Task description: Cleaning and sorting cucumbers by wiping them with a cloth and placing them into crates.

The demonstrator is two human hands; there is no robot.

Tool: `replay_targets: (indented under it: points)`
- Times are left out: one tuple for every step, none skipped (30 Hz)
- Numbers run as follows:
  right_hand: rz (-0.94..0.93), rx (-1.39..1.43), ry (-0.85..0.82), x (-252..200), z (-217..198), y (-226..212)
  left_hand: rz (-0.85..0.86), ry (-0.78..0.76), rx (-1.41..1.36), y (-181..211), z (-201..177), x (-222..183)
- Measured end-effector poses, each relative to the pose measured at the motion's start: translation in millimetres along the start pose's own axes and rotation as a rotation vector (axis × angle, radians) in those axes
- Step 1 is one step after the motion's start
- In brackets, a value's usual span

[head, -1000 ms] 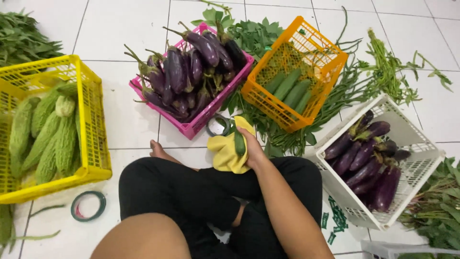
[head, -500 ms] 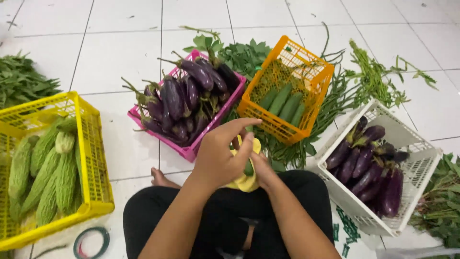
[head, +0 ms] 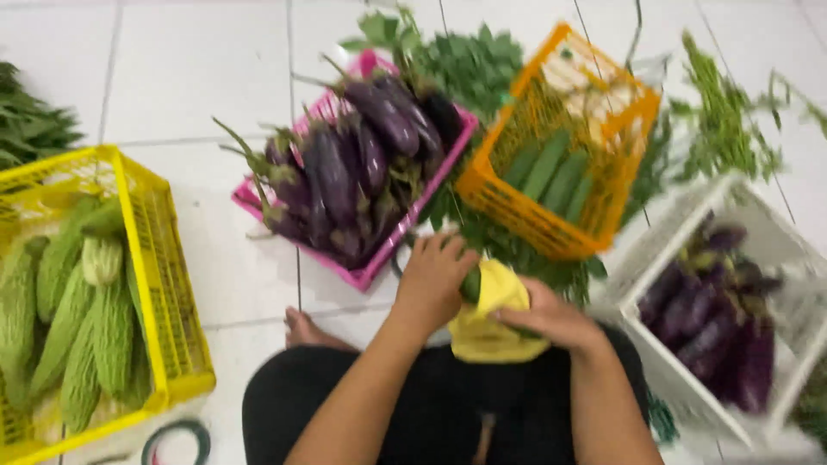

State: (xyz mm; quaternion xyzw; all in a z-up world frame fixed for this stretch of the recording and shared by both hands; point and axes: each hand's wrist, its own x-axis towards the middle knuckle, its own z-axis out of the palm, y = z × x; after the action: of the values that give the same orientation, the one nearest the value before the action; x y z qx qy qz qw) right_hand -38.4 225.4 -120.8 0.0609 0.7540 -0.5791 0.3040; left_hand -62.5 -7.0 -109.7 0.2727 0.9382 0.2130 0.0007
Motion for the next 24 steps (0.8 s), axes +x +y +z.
replay_targets:
  points:
    - [-0.015, -0.002, 0.037, 3, 2, -3, -0.038, -0.036, 0.025, -9, 10, -3]
    - [-0.03, -0.004, 0.075, 7, 5, -4, -0.076, -0.072, 0.049, -17, 20, -6]
    - [0.001, 0.001, 0.06, 8, 4, 3, -0.093, -0.097, 0.032, -16, 18, -15]
    - [-0.017, 0.065, 0.198, 9, 3, 10, -0.161, -0.12, -0.07, -14, 14, -23]
    - [-0.08, 0.124, 0.343, 28, -5, 7, -0.217, -0.105, -0.143, -23, 6, -15]
    - [-0.095, 0.124, 0.335, 47, -10, 8, -0.222, -0.094, -0.132, -25, -7, -13]
    - [-0.127, 0.245, 0.392, 48, -12, 20, -0.257, -0.057, -0.23, -16, -16, -22]
    - [-0.159, 0.366, 0.45, 49, -14, 31, -0.294, -0.02, -0.328, -7, -25, -30]
    - [-0.173, 0.369, 0.455, 50, -13, 41, -0.283, -0.012, -0.32, -6, -22, -32]
    - [-0.19, 0.485, 0.476, 52, -12, 50, -0.299, -0.003, -0.338, -5, -19, -34]
    - [-0.204, 0.597, 0.482, 56, -11, 58, -0.327, 0.012, -0.357, -5, -16, -37]
    - [-0.217, 0.595, 0.473, 70, -4, 29, -0.329, 0.025, -0.349, -13, -23, -24]
    - [-0.268, 0.762, 0.465, 59, 11, 14, -0.359, 0.057, -0.382, -7, -24, -26]
    - [-0.321, 0.93, 0.461, 50, 24, -1, -0.39, 0.089, -0.414, -2, -26, -29]
    - [-0.336, 0.93, 0.464, 50, 21, 16, -0.378, 0.097, -0.41, 3, -24, -29]
    - [-0.382, 1.058, 0.467, 50, 17, 31, -0.445, 0.09, -0.455, 8, -23, -30]
    - [-0.426, 1.185, 0.454, 54, 15, 45, -0.521, 0.089, -0.495, 12, -22, -33]
    - [-0.44, 1.184, 0.441, 74, 8, 35, -0.518, 0.104, -0.488, 3, -28, -18]
    - [-0.396, 1.172, 0.469, 67, 11, 39, -0.552, 0.032, -0.621, 7, -31, -22]
    - [-0.352, 1.159, 0.496, 59, 14, 44, -0.588, -0.039, -0.754, 12, -36, -25]
    - [-0.369, 1.161, 0.488, 56, 12, 49, -0.578, -0.027, -0.746, 13, -37, -27]
    - [-0.381, 1.142, 0.486, 50, 11, 54, -0.604, -0.067, -0.815, 17, -39, -31]
    - [-0.389, 1.122, 0.478, 43, 9, 58, -0.634, -0.105, -0.883, 23, -43, -37]
    - [-0.402, 1.124, 0.465, 51, 5, 49, -0.63, -0.09, -0.874, 24, -43, -33]
